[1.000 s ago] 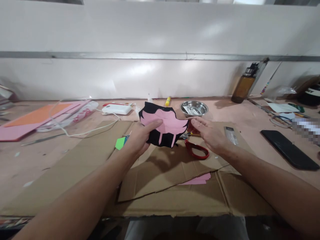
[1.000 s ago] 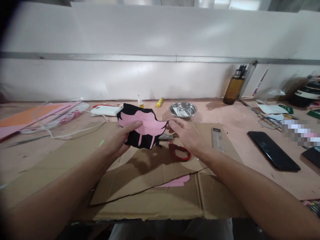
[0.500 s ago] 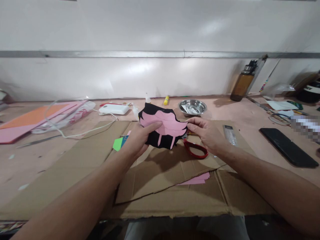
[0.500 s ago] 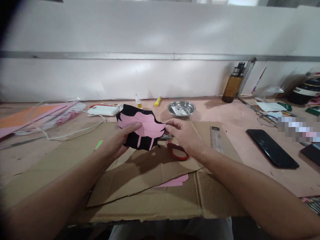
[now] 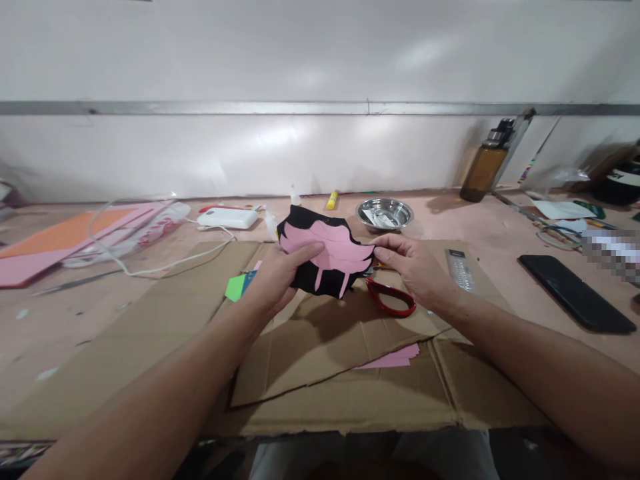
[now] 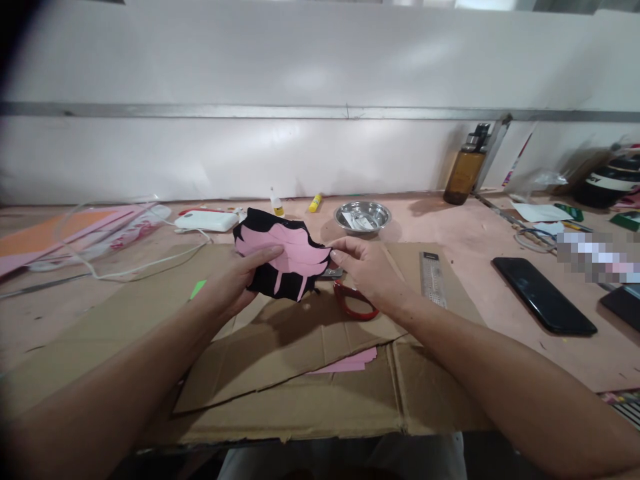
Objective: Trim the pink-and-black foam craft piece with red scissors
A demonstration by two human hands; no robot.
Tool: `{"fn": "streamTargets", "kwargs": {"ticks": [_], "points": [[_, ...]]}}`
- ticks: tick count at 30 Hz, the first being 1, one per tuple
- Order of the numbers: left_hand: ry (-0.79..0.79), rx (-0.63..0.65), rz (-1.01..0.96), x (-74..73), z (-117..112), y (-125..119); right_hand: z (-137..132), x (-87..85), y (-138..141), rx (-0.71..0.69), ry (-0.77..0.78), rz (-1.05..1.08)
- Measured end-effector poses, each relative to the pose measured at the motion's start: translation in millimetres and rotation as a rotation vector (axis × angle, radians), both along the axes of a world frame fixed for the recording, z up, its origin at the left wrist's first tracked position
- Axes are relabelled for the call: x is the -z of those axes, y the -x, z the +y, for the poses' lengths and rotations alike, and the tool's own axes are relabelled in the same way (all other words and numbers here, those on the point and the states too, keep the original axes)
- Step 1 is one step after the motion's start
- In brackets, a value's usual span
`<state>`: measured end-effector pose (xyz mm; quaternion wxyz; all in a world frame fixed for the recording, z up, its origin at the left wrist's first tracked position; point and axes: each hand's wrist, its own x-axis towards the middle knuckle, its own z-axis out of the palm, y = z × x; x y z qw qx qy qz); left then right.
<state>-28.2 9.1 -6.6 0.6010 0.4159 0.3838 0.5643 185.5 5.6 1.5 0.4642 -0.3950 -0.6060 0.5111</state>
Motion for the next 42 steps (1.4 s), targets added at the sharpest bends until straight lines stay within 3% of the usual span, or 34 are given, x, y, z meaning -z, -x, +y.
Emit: {"fn": "streamTargets", "kwargs": {"ticks": [11, 16, 20, 26, 30, 33, 38, 42], "points": [[-0.019, -0.056, 0.034, -1.7, -0.6, -0.3, 3.6, 3.5, -2.0, -0.048, -0.038, 0.006], [-0.080, -0.050, 0.074, 3.9, 2.0, 1.4, -2.7, -3.9, -0.8, 0.072, -0.096, -0.318], [-0.132, -0.065, 0.109, 3.4, 2.5, 1.8, -3.7, -4.2, -1.5, 0.124, -0.079, -0.384], [-0.157, -0.100, 0.168, 1.9, 2.2, 2.6, 0.0, -1.3, -0.2, 0.024, -0.133, -0.383], [-0.079, -0.022, 0.198, -1.5, 0.6, 2.0, -1.1, 1.8, 1.0, -0.053, -0.034, -0.490], [-0.018, 0.051, 0.257, -3.2, 1.1, 3.6, -1.0, 3.5, 1.0, -0.045, -0.037, -0.472], [-0.024, 0.074, 0.441, -4.2, -0.1, 6.3, 3.9, 4.2, -0.3, 0.100, -0.139, -0.346], [-0.072, 0.122, 0.711, -8.7, -7.2, 2.4, 4.1, 1.6, 0.5, 0.023, -0.143, -0.375]]}}
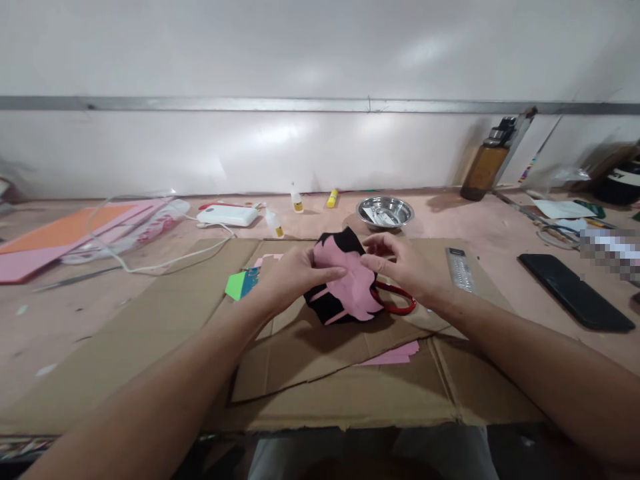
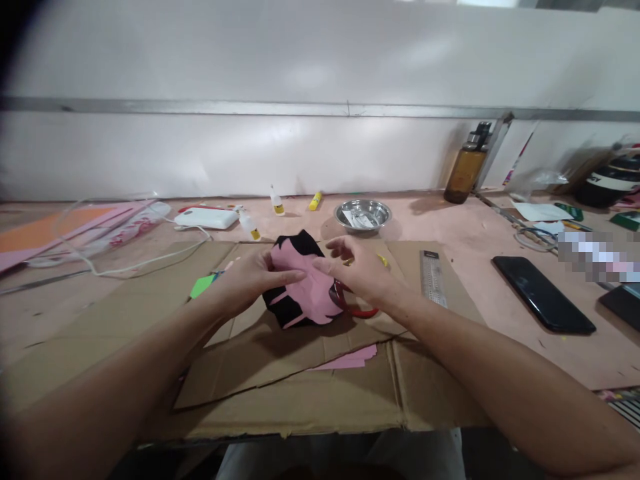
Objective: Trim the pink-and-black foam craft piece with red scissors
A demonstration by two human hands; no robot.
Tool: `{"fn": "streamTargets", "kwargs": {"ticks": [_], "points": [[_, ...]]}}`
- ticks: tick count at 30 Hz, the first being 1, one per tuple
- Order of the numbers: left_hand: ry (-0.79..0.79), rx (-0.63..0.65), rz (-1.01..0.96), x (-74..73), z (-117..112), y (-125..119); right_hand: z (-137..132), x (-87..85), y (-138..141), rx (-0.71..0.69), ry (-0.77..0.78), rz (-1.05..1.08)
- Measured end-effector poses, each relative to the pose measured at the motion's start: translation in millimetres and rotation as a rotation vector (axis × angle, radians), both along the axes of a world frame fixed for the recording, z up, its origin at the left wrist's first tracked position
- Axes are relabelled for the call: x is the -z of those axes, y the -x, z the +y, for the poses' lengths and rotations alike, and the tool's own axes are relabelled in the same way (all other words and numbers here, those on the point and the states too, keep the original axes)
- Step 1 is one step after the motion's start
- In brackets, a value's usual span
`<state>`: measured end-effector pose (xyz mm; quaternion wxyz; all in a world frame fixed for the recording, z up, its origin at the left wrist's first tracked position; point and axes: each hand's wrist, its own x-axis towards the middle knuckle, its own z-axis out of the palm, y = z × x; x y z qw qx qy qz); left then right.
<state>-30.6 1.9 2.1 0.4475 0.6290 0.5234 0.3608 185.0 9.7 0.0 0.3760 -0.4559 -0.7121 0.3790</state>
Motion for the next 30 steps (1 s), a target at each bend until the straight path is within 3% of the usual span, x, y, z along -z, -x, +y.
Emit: {"fn": "streamTargets", "kwargs": {"ticks": [2, 4, 9, 11, 15, 21, 23, 27, 30], "points": [[0.008, 0.032, 0.058, -2.2, -3.0, -2.9, -1.8, -1.5, 0.8, -0.071, 0.024, -0.074], [0.030, 0.024, -0.011, -3.4, -4.3, -5.1, -3.1, -1.7, 1.2, -0.100, 0.051, -0.102], [0.214, 0.029, -0.592, -3.0, -3.4, -8.5, -0.3, 5.0, 0.1, 0.062, 0.110, 0.132], [0.280, 0.025, -0.711, -1.7, -3.7, -11.4, 0.4, 6.9, 0.1, 0.115, 0.119, 0.187], [0.312, -0.038, -0.747, 3.0, -6.4, -19.5, -3.5, 4.7, 2.8, 0.127, 0.092, 0.205], [0.268, -0.128, -0.652, 5.2, -5.9, -20.1, -1.3, -0.9, 2.2, -0.028, 0.020, 0.205], [0.228, -0.161, -0.687, 4.2, -0.7, -15.2, 2.8, -3.4, -2.7, 0.010, -0.079, 0.033], [0.140, -0.271, -0.768, 2.2, 14.8, -1.0, 3.8, -7.8, -11.0, -0.068, -0.162, -0.664], [0.127, -0.348, -0.791, -0.7, 23.0, 7.2, -3.3, -6.4, -10.8, -0.180, -0.164, -0.856]]}}
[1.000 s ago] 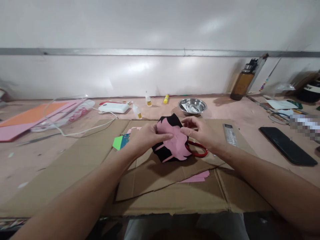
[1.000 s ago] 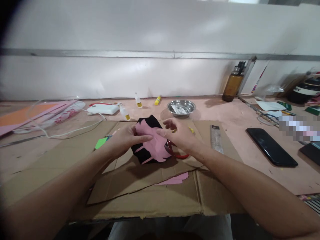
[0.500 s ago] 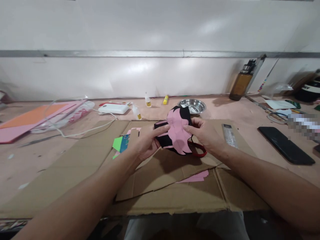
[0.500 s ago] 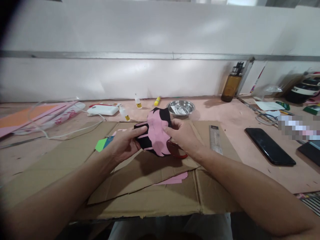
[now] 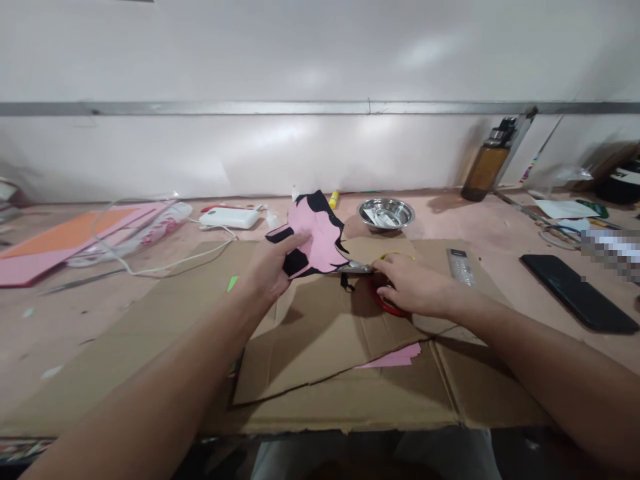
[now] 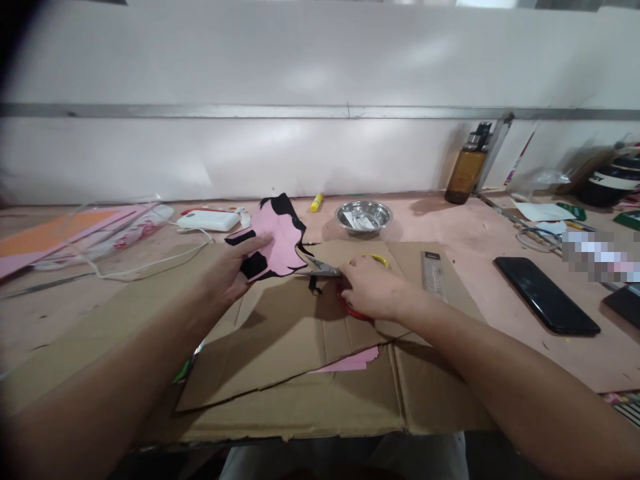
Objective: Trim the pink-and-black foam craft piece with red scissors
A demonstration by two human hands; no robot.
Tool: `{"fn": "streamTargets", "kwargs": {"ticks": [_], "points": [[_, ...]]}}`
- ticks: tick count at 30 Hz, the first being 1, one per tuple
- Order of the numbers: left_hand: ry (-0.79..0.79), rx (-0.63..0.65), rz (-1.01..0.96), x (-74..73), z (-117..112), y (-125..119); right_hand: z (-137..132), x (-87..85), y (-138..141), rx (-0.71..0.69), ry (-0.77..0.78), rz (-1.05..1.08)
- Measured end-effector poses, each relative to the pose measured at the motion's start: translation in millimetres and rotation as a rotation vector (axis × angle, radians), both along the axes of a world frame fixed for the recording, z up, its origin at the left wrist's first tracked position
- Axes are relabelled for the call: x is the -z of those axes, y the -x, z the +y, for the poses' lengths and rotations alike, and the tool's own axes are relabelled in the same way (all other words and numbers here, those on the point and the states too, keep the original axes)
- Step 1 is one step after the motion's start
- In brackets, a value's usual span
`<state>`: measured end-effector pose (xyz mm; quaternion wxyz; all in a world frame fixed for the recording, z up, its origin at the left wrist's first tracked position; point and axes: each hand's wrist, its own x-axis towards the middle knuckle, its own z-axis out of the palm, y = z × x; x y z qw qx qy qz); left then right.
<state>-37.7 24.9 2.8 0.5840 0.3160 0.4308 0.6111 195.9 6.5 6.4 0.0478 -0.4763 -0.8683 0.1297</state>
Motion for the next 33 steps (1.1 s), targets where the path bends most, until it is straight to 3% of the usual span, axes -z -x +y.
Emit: {"fn": "streamTargets", "kwargs": {"ticks": [6, 12, 20, 22, 26, 33], "points": [[0.003, -0.061, -0.019, -8.6, -1.0, 0.8, -3.5, 7.7, 0.3, -0.002, -0.162, -0.176], [0.032, -0.066, 0.007, -9.6, -2.9, 0.6, 4.2, 10.0, -1.5, 0.020, -0.083, 0.030], [0.000, -0.059, 0.040, -9.1, -1.9, 0.0, 17.1, 8.8, -6.8, 0.166, -0.131, 0.309], [-0.004, -0.054, 0.024, -7.7, -2.2, 0.0, 16.7, 9.8, -7.5, 0.156, -0.085, 0.437], [0.018, -0.047, 0.021, -5.0, -2.5, 1.8, 7.4, 6.1, -2.7, 0.011, 0.063, 0.629], [0.039, -0.087, 0.024, -7.6, -4.2, 2.6, -3.6, -1.8, 5.0, 0.061, 0.179, 0.769]]}}
